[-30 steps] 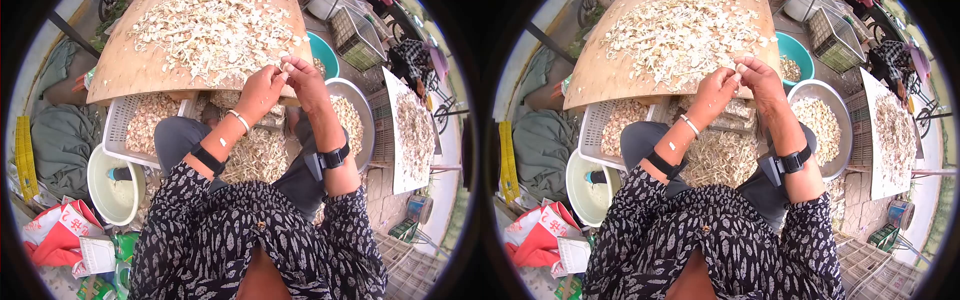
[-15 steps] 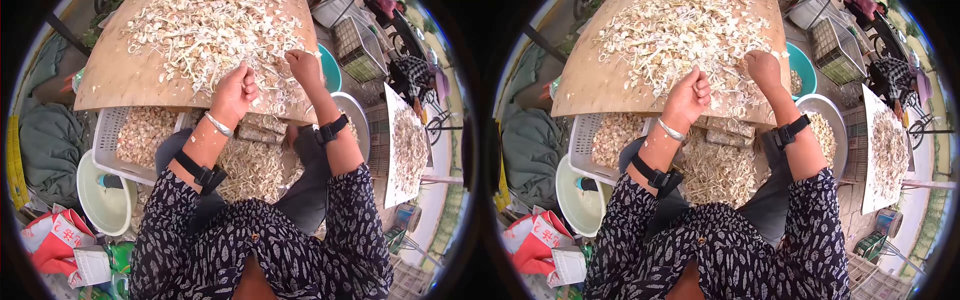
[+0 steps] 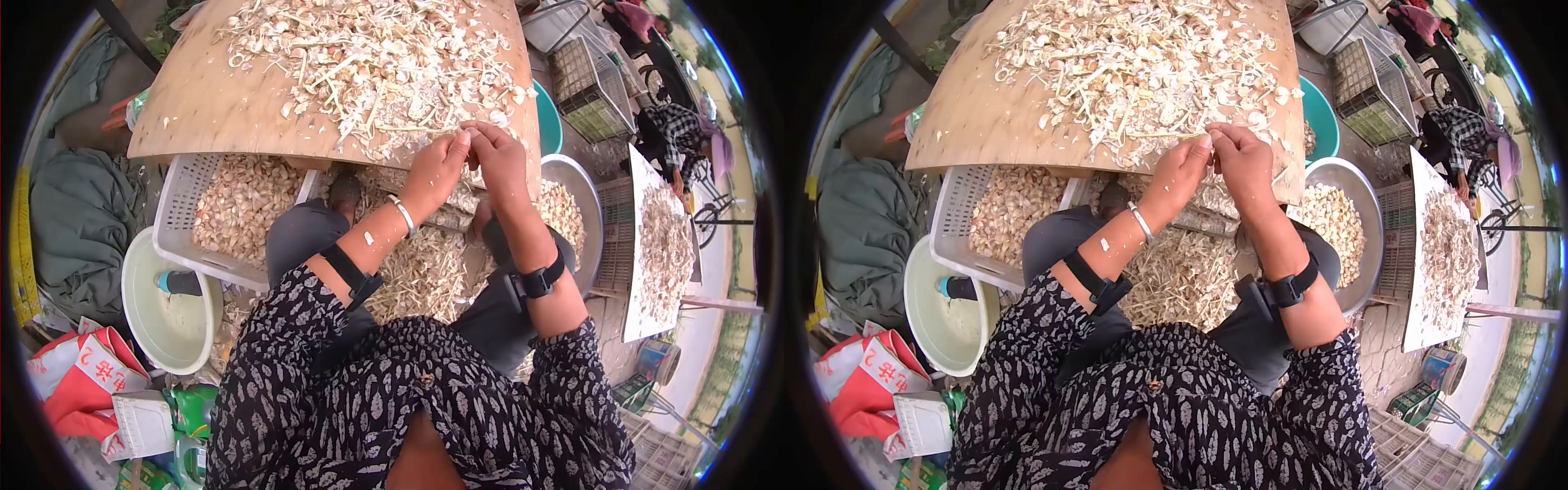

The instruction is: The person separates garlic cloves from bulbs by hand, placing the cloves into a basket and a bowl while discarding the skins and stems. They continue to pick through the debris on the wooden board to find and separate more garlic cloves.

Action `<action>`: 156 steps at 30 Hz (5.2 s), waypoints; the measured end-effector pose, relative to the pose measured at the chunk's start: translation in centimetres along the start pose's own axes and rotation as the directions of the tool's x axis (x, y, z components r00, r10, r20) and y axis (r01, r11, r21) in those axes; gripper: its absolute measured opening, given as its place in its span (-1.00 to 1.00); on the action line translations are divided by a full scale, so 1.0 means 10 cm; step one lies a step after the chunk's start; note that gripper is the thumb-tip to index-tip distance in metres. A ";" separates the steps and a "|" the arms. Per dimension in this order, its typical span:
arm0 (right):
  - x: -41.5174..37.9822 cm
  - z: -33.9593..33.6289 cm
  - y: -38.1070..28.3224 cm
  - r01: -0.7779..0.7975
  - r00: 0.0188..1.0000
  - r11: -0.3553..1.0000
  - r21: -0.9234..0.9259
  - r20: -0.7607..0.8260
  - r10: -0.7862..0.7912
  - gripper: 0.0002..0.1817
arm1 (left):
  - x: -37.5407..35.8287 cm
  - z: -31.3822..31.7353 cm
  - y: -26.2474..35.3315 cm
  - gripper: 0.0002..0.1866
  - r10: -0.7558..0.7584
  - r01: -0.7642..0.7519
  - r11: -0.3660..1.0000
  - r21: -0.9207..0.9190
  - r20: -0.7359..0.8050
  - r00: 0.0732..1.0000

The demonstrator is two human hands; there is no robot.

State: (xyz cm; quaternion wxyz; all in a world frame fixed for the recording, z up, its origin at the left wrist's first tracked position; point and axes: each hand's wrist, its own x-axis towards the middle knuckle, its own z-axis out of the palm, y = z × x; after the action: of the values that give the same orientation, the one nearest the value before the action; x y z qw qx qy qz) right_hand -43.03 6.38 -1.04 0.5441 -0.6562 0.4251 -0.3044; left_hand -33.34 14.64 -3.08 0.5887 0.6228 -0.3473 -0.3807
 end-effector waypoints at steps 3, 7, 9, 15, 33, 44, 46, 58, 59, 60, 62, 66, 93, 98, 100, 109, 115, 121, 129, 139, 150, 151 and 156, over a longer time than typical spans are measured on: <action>-0.42 0.02 0.08 -0.042 0.995 0.983 0.180 -0.086 0.058 -0.81 | -0.29 0.14 -0.01 -0.57 0.100 -0.102 0.994 0.040 0.048 0.994; -0.75 -0.07 0.14 -0.152 0.970 0.942 0.299 -0.138 0.200 -0.84 | -0.53 0.24 -0.14 -0.73 0.244 -0.254 0.964 0.085 0.114 0.963; -0.84 -0.12 0.16 -0.144 0.968 0.965 0.221 -0.173 0.184 -0.85 | -0.61 0.27 -0.09 -0.75 0.282 -0.323 0.919 0.225 0.194 0.940; -0.71 -0.51 -0.17 0.062 0.973 0.842 0.536 -0.221 0.069 -0.81 | -0.52 0.08 -0.15 -0.71 0.203 -0.317 0.919 0.234 0.408 0.890; 0.02 0.02 0.35 0.567 0.810 0.408 -0.716 0.392 -0.437 -0.51 | 0.23 -1.16 0.29 -0.74 -0.173 -0.134 0.272 -0.953 -0.185 0.967; 1.10 0.47 0.33 0.529 0.812 0.250 -0.811 0.399 -0.426 -0.32 | 0.37 -1.18 0.17 -0.81 -0.232 -0.082 0.249 -0.965 -0.142 0.962; 0.83 0.43 0.33 0.487 0.849 0.273 -0.830 0.375 -0.373 -0.30 | 0.37 -1.19 0.14 -0.80 -0.195 -0.106 0.257 -0.961 -0.159 0.968; 0.17 -0.03 -0.08 0.562 0.809 0.480 -0.674 0.327 -0.488 -0.76 | 0.34 -1.11 0.15 -0.85 -0.264 -0.095 0.336 -0.937 -0.191 0.946; 0.38 0.03 -0.14 0.545 0.832 0.650 -0.530 0.249 -0.495 -0.85 | 0.34 -1.09 0.17 -0.83 -0.237 -0.075 0.335 -0.939 -0.161 0.958; 0.63 0.13 -0.14 0.594 0.796 0.604 -0.531 0.280 -0.536 -0.88 | 0.35 -1.04 0.24 -0.78 -0.252 -0.060 0.390 -0.919 -0.169 0.953; 1.09 0.41 -0.07 0.665 0.740 0.535 -0.522 0.364 -0.565 -0.91 | 0.41 -1.03 0.26 -0.76 -0.265 -0.066 0.341 -0.938 -0.163 0.950; 1.56 0.74 0.12 0.774 0.626 0.316 -0.548 0.588 -0.512 -0.89 | 0.54 -1.19 0.12 -0.66 -0.282 -0.117 0.233 -0.965 -0.183 0.942; 0.41 0.20 -0.32 -0.047 0.909 0.991 -0.126 0.405 0.095 -0.85 | -0.30 -1.56 0.80 -0.57 0.621 -0.293 0.537 0.791 -0.135 0.772; 0.10 0.03 -0.22 0.127 0.884 0.992 -0.024 0.456 -0.102 -0.78 | 0.03 -0.50 0.62 -0.80 0.415 -0.436 0.695 0.571 0.176 0.892; 0.05 -0.14 -0.18 0.194 0.895 0.980 -0.034 0.416 -0.162 -0.78 | 0.07 -0.27 0.60 -0.84 0.455 -0.486 0.678 0.552 0.204 0.867; 0.20 -0.90 -0.02 -0.267 0.904 0.819 0.508 0.426 0.031 -0.92 | -0.02 -0.19 0.63 -0.77 -0.140 0.134 0.988 0.073 0.081 0.987; 0.70 -1.42 0.20 -0.143 0.988 0.580 0.802 0.152 0.032 -0.81 | 1.15 0.50 0.72 -0.71 0.268 -0.330 0.665 0.670 0.199 0.943; 0.98 -1.51 0.39 -0.238 0.953 0.546 0.803 0.084 0.293 -0.86 | 2.21 1.03 0.16 -0.77 0.230 -0.566 0.095 0.819 0.535 0.813; 0.89 -1.17 0.20 -0.270 0.962 0.881 0.390 0.075 0.261 -0.75 | 1.79 0.80 0.30 -0.75 0.269 -0.407 0.558 0.723 0.306 0.913; 0.09 -0.31 0.14 0.470 0.869 0.860 -0.197 -0.069 -0.490 -0.63 | 0.16 0.44 0.39 -0.75 0.575 -0.499 0.671 0.548 0.040 0.817; -0.18 -0.18 0.11 0.287 0.825 0.958 -0.018 0.512 -0.238 -0.77 | -0.56 -0.63 0.62 -0.66 0.114 -0.124 0.742 -0.659 -0.059 0.992; -0.19 -0.16 0.05 0.143 0.881 0.988 -0.058 0.462 -0.101 -0.77 | -0.62 -0.74 0.66 -0.66 0.094 -0.120 0.751 -0.649 -0.075 0.993; 0.08 -0.62 -0.04 0.008 0.979 0.999 -0.051 0.205 0.003 -0.75 | -0.87 -1.97 0.63 -0.74 0.054 -0.165 0.968 -0.188 -0.488 0.871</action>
State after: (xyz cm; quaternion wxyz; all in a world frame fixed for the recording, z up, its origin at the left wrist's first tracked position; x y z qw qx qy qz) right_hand -47.96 2.88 0.70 0.5674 -0.6984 0.3738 -0.2249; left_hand -19.88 31.12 4.10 0.7433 0.6063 -0.1808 -0.2173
